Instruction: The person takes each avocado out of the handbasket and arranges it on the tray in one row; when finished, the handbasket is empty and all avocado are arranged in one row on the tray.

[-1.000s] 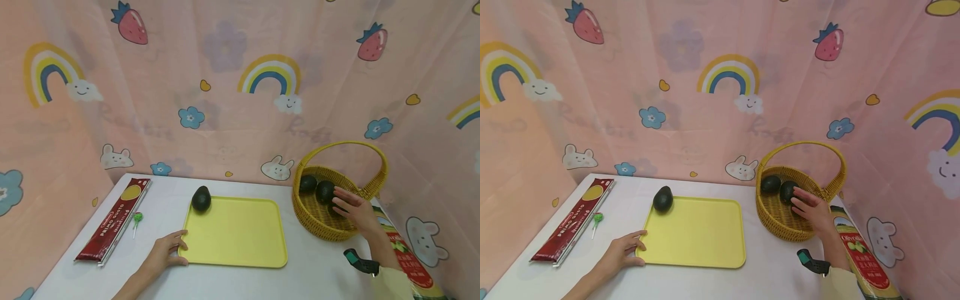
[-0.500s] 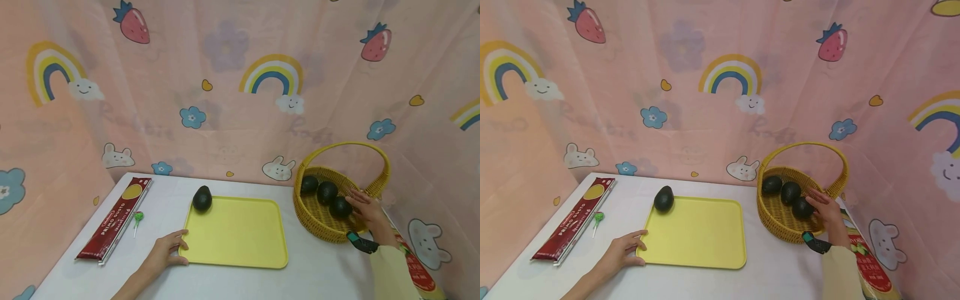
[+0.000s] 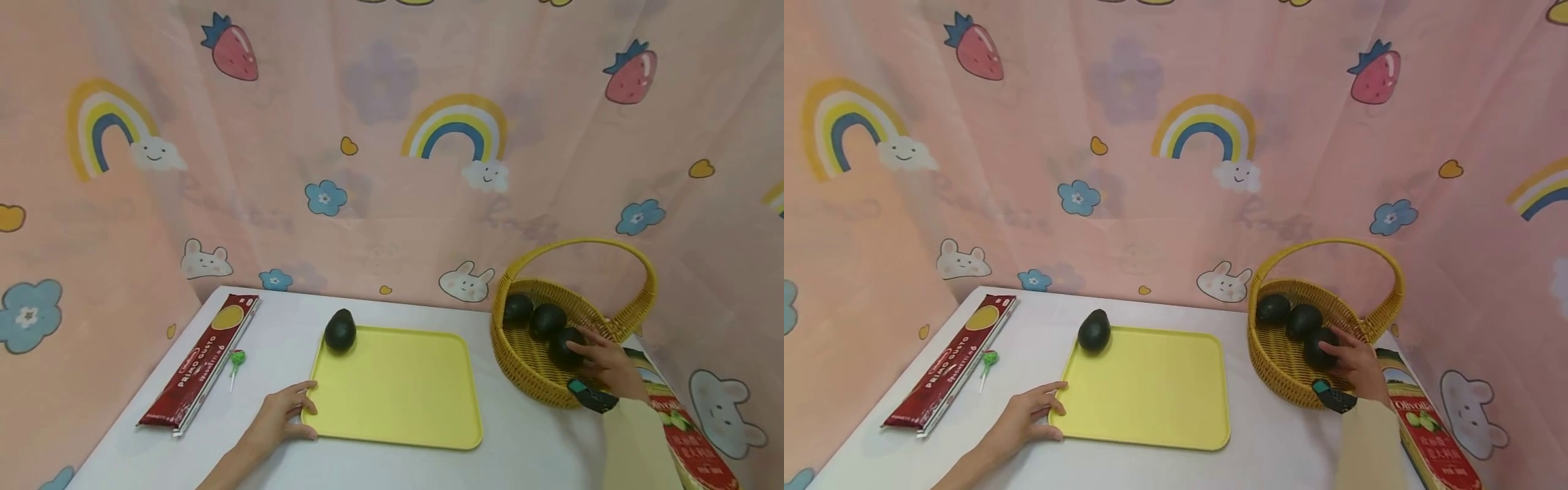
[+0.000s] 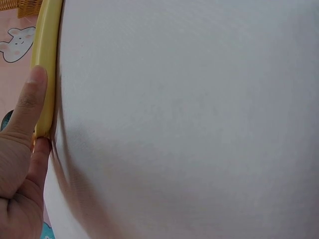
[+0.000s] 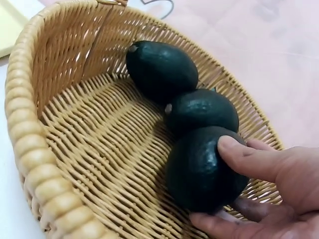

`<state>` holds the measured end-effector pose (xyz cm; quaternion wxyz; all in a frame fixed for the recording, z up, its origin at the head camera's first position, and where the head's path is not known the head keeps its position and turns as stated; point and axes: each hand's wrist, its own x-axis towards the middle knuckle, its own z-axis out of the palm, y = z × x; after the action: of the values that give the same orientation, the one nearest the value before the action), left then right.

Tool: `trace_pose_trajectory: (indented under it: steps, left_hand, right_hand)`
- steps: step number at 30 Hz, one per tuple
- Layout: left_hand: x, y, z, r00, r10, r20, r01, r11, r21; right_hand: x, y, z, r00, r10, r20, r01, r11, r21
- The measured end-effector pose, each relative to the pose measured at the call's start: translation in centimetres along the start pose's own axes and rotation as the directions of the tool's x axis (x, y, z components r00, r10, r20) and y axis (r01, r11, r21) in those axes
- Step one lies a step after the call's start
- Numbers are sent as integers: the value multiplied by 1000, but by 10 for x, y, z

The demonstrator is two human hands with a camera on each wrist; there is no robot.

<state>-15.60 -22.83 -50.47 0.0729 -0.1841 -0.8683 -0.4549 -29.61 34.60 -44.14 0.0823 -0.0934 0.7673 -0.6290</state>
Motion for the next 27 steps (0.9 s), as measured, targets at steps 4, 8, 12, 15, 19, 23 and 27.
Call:
trace_pose_trajectory:
  steps: [4, 8, 12, 15, 19, 23, 27]
  left_hand:
    - [0, 0, 2, 1000, 24, -15, -24, 1000, 4]
    - [0, 0, 2, 1000, 25, -16, -25, 1000, 16]
    - [0, 0, 1, 998, 50, -27, -49, 998, 33]
    - [0, 1, 2, 997, 72, -34, -70, 997, 44]
    - [-1, 1, 1, 997, 68, -33, -66, 997, 49]
    - [0, 2, 0, 999, 30, -17, -30, 999, 37]
    - [0, 3, 0, 1000, 2, -3, -2, 1000, 13]
  right_hand:
    - [1, -3, 1, 999, 52, -2, -52, 992, -115]
    - [-1, -4, 4, 1000, -15, -5, 14, 998, -53]
    - [-1, -8, 6, 999, 31, -27, -30, 999, 22]
    - [1, -12, 6, 984, 165, -70, -165, 986, 2]
    - [7, -18, 5, 945, 304, -117, -311, 949, -42]
    - [11, -22, 3, 928, 346, -140, -347, 938, 18]
    - [10, -21, 1, 932, 331, -148, -321, 943, 88]
